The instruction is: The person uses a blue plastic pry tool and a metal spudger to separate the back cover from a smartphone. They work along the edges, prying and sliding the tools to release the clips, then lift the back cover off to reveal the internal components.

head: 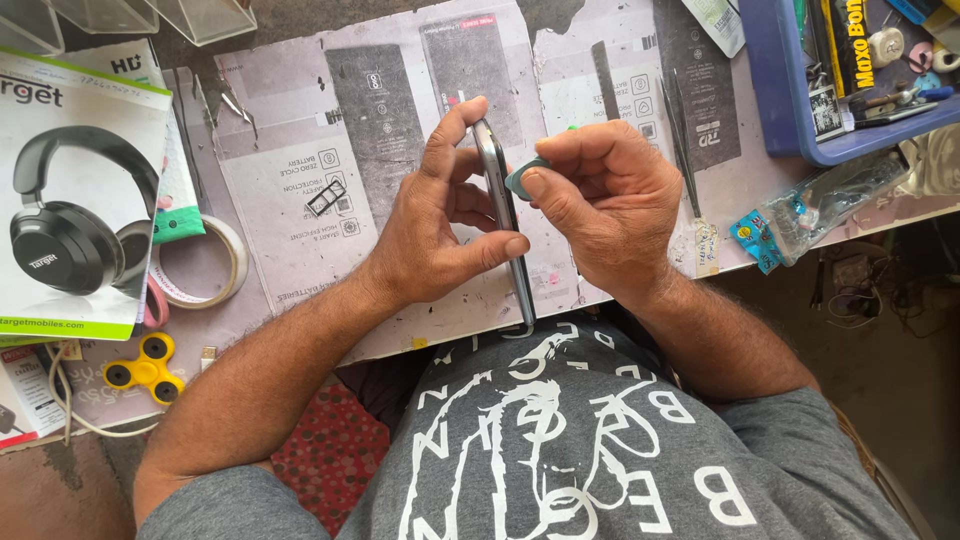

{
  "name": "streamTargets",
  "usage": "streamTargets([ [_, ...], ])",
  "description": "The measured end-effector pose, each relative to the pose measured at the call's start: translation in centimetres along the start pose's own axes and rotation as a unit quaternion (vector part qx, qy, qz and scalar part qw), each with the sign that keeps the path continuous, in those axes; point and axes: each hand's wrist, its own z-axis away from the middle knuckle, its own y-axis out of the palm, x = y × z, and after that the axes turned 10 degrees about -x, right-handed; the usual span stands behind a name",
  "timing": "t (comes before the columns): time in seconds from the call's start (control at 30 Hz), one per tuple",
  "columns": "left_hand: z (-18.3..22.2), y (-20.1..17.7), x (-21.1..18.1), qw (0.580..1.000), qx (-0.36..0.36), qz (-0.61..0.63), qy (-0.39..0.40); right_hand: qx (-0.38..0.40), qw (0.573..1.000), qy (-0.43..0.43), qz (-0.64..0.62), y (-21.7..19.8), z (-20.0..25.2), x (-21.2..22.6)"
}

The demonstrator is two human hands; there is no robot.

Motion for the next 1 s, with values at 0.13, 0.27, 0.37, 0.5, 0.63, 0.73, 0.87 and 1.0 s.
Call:
streamTargets([
  [0.13, -0.1, -0.1, -0.1, 0.999, -0.015, 0.003, -0.046, -0.006, 0.999, 0.009, -0.032, -0.3, -0.3, -0.5],
  [0.27, -0.3, 0.1, 0.2, 0.997, -0.035, 0.000, -0.070, -0.017, 0.999, 0.031, -0.027, -0.7, -0.3, -1.1],
  [0.37, -0.4, 0.1, 0.3, 0.996, -0.037, -0.003, -0.076, -0.010, 1.000, 0.024, 0.012, -1.0, -0.5, -1.2],
  [0.5, -0.3, 0.1, 0.3, 0.996, -0.039, 0.002, -0.077, 0.042, 0.982, -0.051, 0.179, -2.1, -1.3, -0.8],
  [0.63, -0.2, 0.0, 0.5, 0.998, -0.021, 0.005, -0.061, 0.062, 0.925, -0.119, 0.355, -3.7, -2.0, -0.5],
  [0.73, 0.0, 0.0, 0.5, 0.999, -0.012, 0.006, -0.041, 0.035, 0.896, -0.166, 0.409, -4.3, -1.8, -0.5],
  [0.87, 0.4, 0.0, 0.5, 0.999, -0.022, 0.028, 0.011, 0.096, 0.970, -0.077, 0.211, -3.9, -0.6, -0.1],
  [1.0, 0.5, 0.0, 0.9, 0.995, -0.060, 0.048, 0.064, 0.260, 0.963, 0.004, 0.072, -2.1, -0.1, -0.4],
])
